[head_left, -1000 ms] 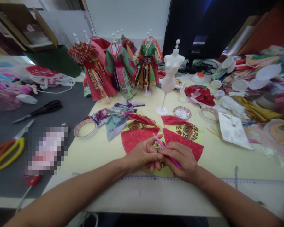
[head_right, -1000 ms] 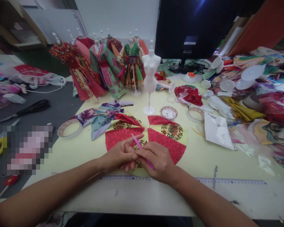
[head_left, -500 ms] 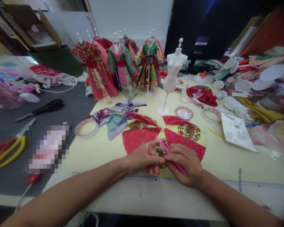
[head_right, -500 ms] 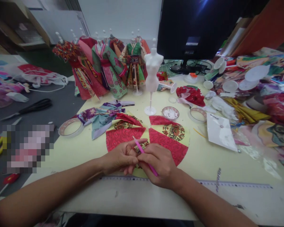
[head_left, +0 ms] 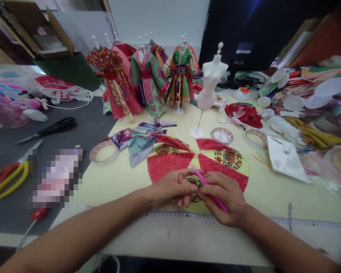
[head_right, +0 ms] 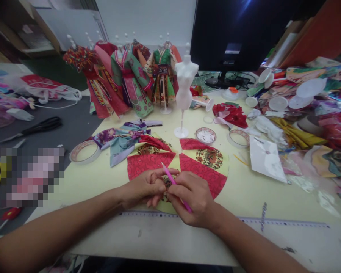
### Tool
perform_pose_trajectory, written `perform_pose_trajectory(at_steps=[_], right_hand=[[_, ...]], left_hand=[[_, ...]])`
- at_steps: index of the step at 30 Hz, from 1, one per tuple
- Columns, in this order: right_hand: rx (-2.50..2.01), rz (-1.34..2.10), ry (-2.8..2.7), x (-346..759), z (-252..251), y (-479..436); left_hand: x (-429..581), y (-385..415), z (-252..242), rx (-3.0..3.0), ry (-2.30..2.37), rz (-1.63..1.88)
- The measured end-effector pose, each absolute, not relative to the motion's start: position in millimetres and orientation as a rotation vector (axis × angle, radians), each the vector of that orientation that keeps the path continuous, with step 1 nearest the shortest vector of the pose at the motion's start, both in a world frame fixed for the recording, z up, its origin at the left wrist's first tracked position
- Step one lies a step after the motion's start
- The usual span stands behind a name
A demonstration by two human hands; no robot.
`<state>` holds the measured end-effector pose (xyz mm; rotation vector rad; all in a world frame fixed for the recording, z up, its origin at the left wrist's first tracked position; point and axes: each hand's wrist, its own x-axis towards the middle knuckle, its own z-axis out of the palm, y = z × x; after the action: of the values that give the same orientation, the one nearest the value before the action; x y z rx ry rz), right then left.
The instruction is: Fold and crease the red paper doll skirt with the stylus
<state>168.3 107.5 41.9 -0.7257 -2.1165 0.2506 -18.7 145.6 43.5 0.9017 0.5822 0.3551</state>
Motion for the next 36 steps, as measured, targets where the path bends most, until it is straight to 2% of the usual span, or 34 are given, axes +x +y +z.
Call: perform_pose_trajectory(at_steps=[5, 11, 19, 29, 36], right_hand=[[-0.76, 0.215, -2.091, 169, 42, 108], [-0.845, 0.2, -2.028, 169, 43, 107], [-0.882, 0.245, -2.028, 168, 42, 107], [-0.903, 0.29, -2.04, 164, 41, 108], [-0.893, 0.302, -2.052, 166, 42, 108]], left_hand=[[-18, 146, 44, 0.963, 0.613, 0.396], [-15, 141, 40, 1.248, 0.653, 0.646], [-16, 131, 25, 2.379, 0.743, 1.159], [-22, 134, 29, 2.828, 0.697, 1.198], [-25, 136, 31, 2.899, 0.656, 1.235]])
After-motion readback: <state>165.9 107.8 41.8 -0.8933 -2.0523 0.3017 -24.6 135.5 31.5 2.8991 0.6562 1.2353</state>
